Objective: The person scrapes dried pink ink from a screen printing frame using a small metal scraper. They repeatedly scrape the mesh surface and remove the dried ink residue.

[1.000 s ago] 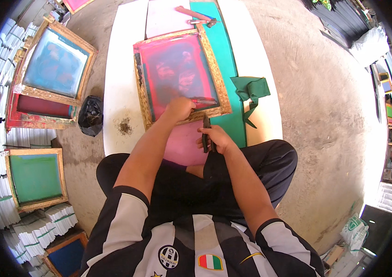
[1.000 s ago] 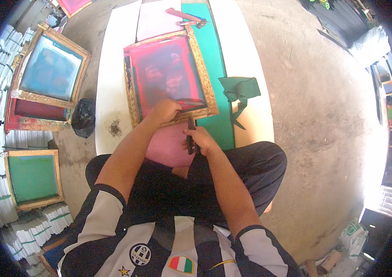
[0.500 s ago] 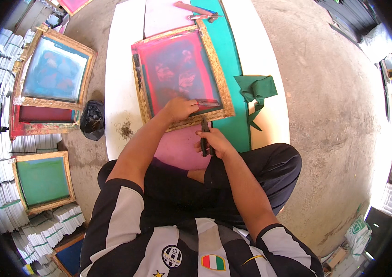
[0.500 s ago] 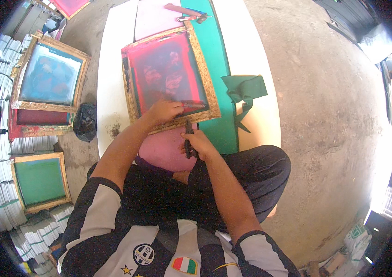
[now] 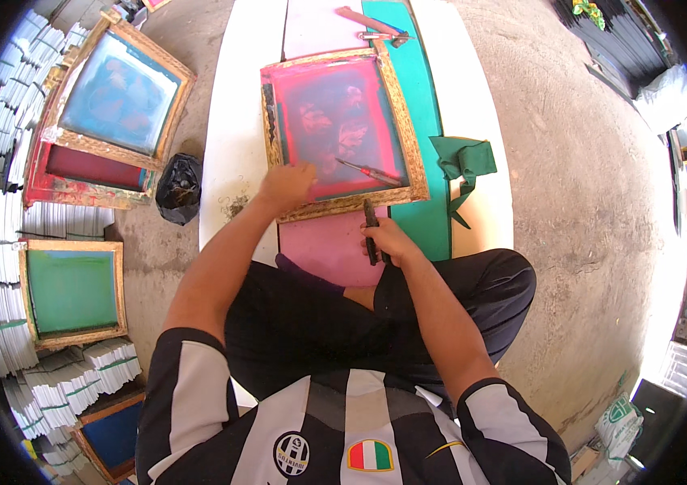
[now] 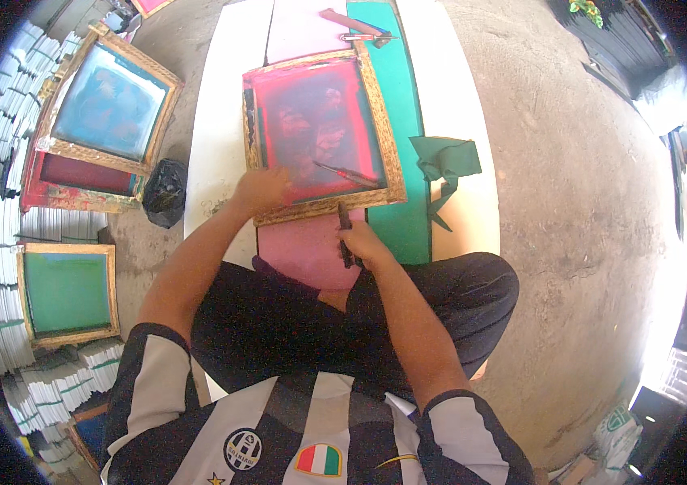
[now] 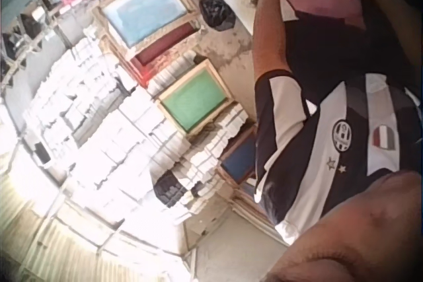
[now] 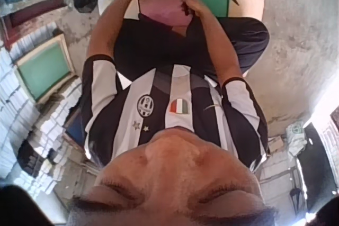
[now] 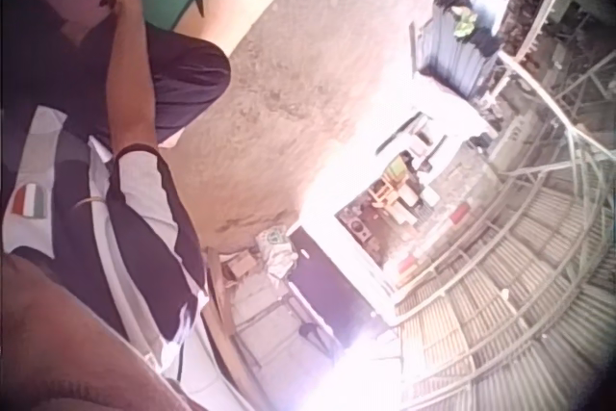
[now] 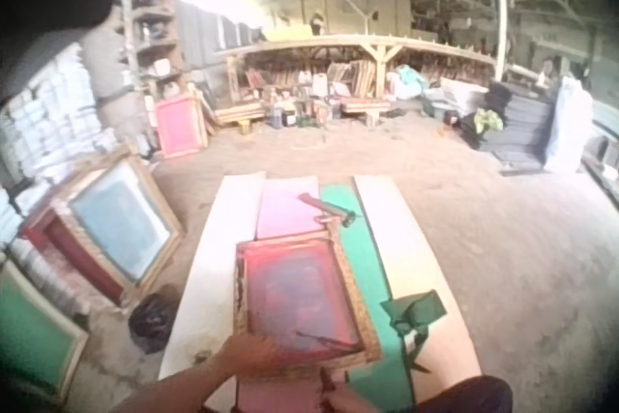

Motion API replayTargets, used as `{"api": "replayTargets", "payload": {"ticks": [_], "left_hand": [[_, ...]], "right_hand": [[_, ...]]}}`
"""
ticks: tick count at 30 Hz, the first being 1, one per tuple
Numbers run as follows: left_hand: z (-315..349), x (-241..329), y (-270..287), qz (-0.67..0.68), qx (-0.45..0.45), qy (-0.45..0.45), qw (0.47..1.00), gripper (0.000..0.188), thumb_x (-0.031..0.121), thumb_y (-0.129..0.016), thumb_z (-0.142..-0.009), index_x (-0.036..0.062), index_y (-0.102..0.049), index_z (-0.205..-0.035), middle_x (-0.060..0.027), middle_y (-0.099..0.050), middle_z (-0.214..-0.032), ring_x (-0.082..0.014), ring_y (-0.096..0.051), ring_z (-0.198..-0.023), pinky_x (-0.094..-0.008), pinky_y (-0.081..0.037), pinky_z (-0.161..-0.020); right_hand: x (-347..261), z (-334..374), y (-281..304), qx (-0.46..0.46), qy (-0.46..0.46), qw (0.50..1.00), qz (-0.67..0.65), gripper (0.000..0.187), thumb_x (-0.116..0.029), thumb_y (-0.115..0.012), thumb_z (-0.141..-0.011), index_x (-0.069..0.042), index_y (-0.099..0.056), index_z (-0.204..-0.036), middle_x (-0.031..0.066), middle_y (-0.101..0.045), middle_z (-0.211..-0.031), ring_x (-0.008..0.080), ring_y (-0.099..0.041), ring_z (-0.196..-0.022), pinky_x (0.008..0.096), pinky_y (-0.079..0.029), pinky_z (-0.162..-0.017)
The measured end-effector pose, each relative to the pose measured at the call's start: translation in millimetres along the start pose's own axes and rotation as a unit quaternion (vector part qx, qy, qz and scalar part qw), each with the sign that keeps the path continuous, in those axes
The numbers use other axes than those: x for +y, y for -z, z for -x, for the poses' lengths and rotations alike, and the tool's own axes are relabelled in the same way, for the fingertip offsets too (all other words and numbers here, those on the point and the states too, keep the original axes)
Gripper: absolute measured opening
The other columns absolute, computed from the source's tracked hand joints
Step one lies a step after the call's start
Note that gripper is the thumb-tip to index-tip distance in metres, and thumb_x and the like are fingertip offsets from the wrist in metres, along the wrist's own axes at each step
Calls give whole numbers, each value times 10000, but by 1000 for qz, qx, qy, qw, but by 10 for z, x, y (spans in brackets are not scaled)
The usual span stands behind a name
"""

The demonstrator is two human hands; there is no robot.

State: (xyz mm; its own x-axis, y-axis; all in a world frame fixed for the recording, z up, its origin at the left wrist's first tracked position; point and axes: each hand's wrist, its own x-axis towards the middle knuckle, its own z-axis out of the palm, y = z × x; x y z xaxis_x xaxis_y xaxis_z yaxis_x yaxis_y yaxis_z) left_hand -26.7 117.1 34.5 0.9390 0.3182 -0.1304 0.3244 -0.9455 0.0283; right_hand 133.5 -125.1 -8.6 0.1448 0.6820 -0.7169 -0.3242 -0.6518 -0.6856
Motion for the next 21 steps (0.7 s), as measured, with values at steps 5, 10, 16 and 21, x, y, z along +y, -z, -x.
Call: {"api": "replayTargets", "payload": {"ticks": [5, 10, 16, 21], "left_hand": [[670, -413, 233, -114, -194, 147, 963, 143, 141, -635, -870, 95, -734, -962, -121, -734, -1051, -259, -724, -966, -411, -567, -748], [1178, -574, 101, -87, -243, 245, 934, 171, 143, -685, -821, 124, -773, -967, -96, -752, -1039, -251, -730, -981, -376, -578, -782], [854, -203, 227, -17, -148, 243, 959, 172, 124, -670, -813, 102, -774, -949, -119, -743, -1054, -280, -728, -985, -389, -590, -760], [512, 471, 294, 78, -69, 189, 977, 190, 135, -679, -806, 90, -748, -978, -150, -710, -1046, -315, -725, -928, -432, -579, -778]], "right_hand": [[-78, -127, 69, 32, -14, 995, 92, 251, -154, -604, -920, -2, -545, -1111, 105, -591, -779, 216, -621, -619, 364, -502, -507], [-436, -17, -2, 74, 9, 973, 216, 152, -100, -603, -837, 36, -584, -903, 133, -575, -671, 267, -601, -536, 436, -449, -426], [-497, -143, -33, 65, 1, 960, 274, 184, -125, -610, -845, 49, -574, -795, 167, -562, -631, 299, -602, -492, 487, -450, -363], [-663, -82, -132, 63, -73, 937, 335, 189, -136, -598, -849, 51, -574, -858, 208, -583, -659, 335, -631, -526, 511, -511, -405]]}}
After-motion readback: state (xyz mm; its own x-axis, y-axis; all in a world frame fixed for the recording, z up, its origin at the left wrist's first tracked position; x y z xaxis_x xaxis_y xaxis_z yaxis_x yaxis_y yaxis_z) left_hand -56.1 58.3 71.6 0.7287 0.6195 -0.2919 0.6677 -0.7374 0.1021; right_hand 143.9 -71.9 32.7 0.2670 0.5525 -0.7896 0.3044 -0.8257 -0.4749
